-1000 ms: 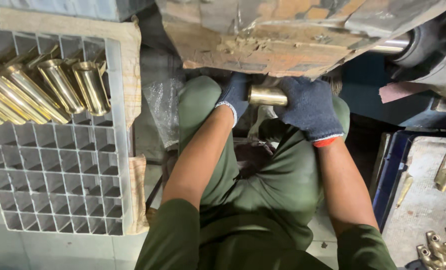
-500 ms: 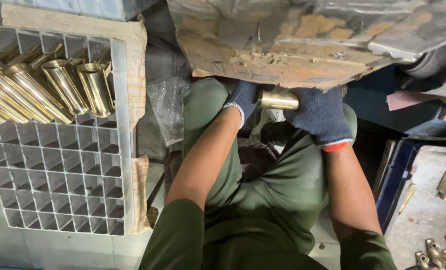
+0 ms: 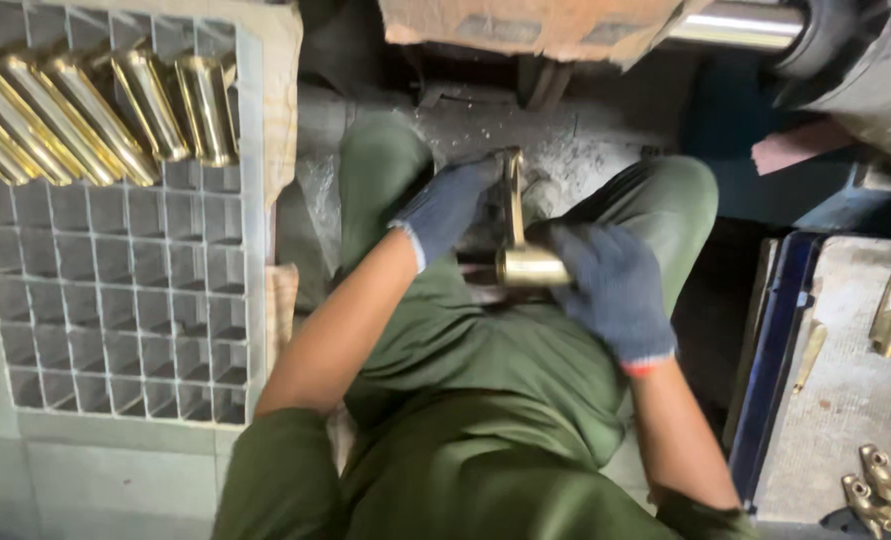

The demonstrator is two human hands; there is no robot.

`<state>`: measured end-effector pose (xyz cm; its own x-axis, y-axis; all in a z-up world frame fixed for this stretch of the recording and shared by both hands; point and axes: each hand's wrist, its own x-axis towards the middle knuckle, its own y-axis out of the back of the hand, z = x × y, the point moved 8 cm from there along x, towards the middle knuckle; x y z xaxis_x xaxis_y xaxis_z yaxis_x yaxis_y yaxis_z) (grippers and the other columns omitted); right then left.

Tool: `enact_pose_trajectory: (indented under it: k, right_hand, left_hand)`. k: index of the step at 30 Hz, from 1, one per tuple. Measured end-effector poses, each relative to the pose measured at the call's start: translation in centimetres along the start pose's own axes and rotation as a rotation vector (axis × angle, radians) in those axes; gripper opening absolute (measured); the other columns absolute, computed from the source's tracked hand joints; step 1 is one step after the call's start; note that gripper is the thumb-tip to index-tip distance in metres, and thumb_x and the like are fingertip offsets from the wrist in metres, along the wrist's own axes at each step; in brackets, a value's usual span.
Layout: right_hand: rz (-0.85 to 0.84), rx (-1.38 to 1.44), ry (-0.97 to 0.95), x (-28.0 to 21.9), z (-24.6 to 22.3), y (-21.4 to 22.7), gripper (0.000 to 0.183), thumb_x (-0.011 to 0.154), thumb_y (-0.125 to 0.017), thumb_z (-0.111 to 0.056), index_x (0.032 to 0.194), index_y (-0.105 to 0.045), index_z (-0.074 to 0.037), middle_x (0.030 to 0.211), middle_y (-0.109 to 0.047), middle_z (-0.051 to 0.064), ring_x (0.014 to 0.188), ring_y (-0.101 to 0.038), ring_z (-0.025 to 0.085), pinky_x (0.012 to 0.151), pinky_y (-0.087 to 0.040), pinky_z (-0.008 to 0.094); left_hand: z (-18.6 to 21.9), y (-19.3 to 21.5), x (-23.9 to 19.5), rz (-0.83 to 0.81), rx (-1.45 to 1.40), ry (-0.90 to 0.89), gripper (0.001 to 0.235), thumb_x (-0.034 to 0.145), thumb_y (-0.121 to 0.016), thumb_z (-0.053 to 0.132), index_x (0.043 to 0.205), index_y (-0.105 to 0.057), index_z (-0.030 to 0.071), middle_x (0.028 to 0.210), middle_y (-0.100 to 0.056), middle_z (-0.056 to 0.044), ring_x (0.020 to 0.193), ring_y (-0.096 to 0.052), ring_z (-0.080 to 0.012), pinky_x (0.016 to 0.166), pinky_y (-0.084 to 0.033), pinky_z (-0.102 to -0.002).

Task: The person is polishing a L-shaped metal pipe by holding it against a rotating polishing wheel, repeatedly turning and moving the pipe to ensure even coverage, and then placing the polished part back into a divided wooden tray.

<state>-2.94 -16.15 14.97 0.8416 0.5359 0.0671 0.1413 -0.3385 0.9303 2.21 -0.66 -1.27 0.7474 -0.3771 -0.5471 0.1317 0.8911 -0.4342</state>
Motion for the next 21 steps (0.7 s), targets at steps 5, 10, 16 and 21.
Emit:
enact_pose_trajectory:
  k: [5,10,16,21]
  right_hand:
    - [0.232,-0.189,0.022,-4.0,-3.2,2.5,0.065,0.065,-0.078,-0.024,0.128,-0.063,-0.013,0.112,-0.063,0.014,0.104,-0.062,0.039,0.095,-0.049,0.057]
    - [0.226,-0.112,-0.087,0.0,0.9,2.3,0.047,0.074,-0.078,-0.022,0.118,-0.068,-0.012,0.101,-0.064,0.012,0.095,-0.062,0.034,0.086,-0.049,0.049]
    - [0.175,-0.140,0.006,6.4,5.5,1.0,0.038,0.073,-0.079,-0.024,0.108,-0.070,-0.013,0.095,-0.064,0.009,0.089,-0.063,0.033,0.079,-0.050,0.045]
    - [0.172,-0.112,0.003,8.5,6.5,0.8,0.029,0.078,-0.080,-0.025,0.104,-0.071,-0.015,0.093,-0.063,0.008,0.086,-0.063,0.033,0.077,-0.051,0.044]
  left_hand:
    - [3.0,-2.5,-3.5,-0.254,0.365,-0.153,0.029,0.099,-0.050,0.018,0.121,-0.066,0.006,0.112,-0.068,-0.002,0.098,-0.067,-0.0129,0.083,-0.058,-0.030]
    - [-0.6,-1.1,3.5,-0.155,-0.096,0.100,0.021,0.106,-0.054,0.021,0.112,-0.065,0.005,0.095,-0.066,-0.004,0.088,-0.063,-0.0197,0.079,-0.055,-0.035]
    - [-4.5,1.3,12.0,0.079,-0.147,-0.141,0.029,0.110,-0.050,0.022,0.104,-0.065,-0.002,0.095,-0.061,-0.008,0.085,-0.052,-0.0174,0.076,-0.050,-0.036]
    - [-2.3,0.4,12.3,-0.010,0.358,-0.326,0.023,0.099,-0.058,0.017,0.113,-0.069,0.002,0.104,-0.070,-0.008,0.091,-0.061,-0.0150,0.080,-0.052,-0.032]
